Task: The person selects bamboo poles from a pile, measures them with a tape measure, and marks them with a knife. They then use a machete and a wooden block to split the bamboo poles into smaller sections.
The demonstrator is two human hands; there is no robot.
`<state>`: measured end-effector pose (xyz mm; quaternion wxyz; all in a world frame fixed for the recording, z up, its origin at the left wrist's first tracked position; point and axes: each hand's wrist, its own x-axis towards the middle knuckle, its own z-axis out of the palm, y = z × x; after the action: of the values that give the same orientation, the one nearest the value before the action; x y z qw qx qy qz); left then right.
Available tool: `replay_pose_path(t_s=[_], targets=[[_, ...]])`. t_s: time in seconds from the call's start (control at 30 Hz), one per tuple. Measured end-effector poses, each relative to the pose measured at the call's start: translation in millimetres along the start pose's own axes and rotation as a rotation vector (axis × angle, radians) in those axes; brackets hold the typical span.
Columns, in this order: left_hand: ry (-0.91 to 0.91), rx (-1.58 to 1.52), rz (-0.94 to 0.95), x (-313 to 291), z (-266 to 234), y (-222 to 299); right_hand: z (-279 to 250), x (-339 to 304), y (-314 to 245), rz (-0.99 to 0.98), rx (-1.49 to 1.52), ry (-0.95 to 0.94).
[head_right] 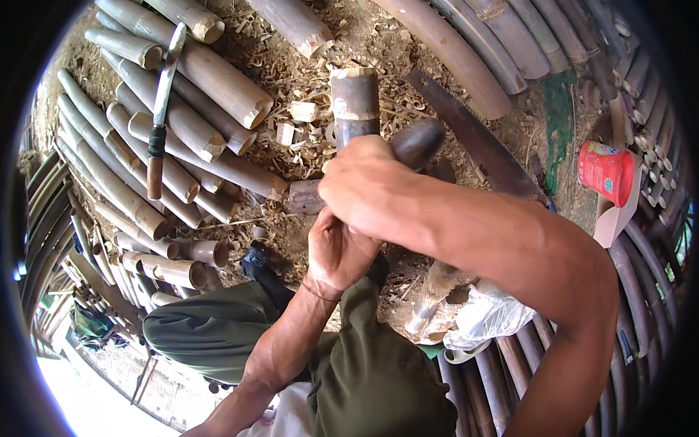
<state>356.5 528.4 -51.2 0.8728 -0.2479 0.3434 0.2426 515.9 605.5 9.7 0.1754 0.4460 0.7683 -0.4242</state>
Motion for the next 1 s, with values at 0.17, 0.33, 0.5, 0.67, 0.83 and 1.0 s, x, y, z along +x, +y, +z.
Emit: replay_pose_path(t_s=[0.17,0.33,0.5,0.67,0.83,1.0], targets=[[0.166,0.093,-0.216,-3.2,-11.6,-34.8,72.2,-57.6,4.4,0.095,0.048,0.112],[0.370,0.551,-0.130,-16.9,-25.6,-42.3,112.9,-72.6,-20.4,0.241,0.371,0.219],[0.520,1.064,-0.151,-22.6,-5.6,-14.9,150.4,-62.0,-63.0,0.462,0.624,0.409],[0.372,1.679,-0.105,-18.8,-15.1,16.9,180.9,-28.8,-102.5,0.586,0.924,0.574],[0.186,2.161,-0.006,-6.7,-9.9,44.1,188.4,6.8,-131.2,0.719,1.101,0.644],[0.207,1.744,-0.057,-10.3,-16.0,17.8,174.7,-35.4,-102.4,0.645,0.916,0.673]])
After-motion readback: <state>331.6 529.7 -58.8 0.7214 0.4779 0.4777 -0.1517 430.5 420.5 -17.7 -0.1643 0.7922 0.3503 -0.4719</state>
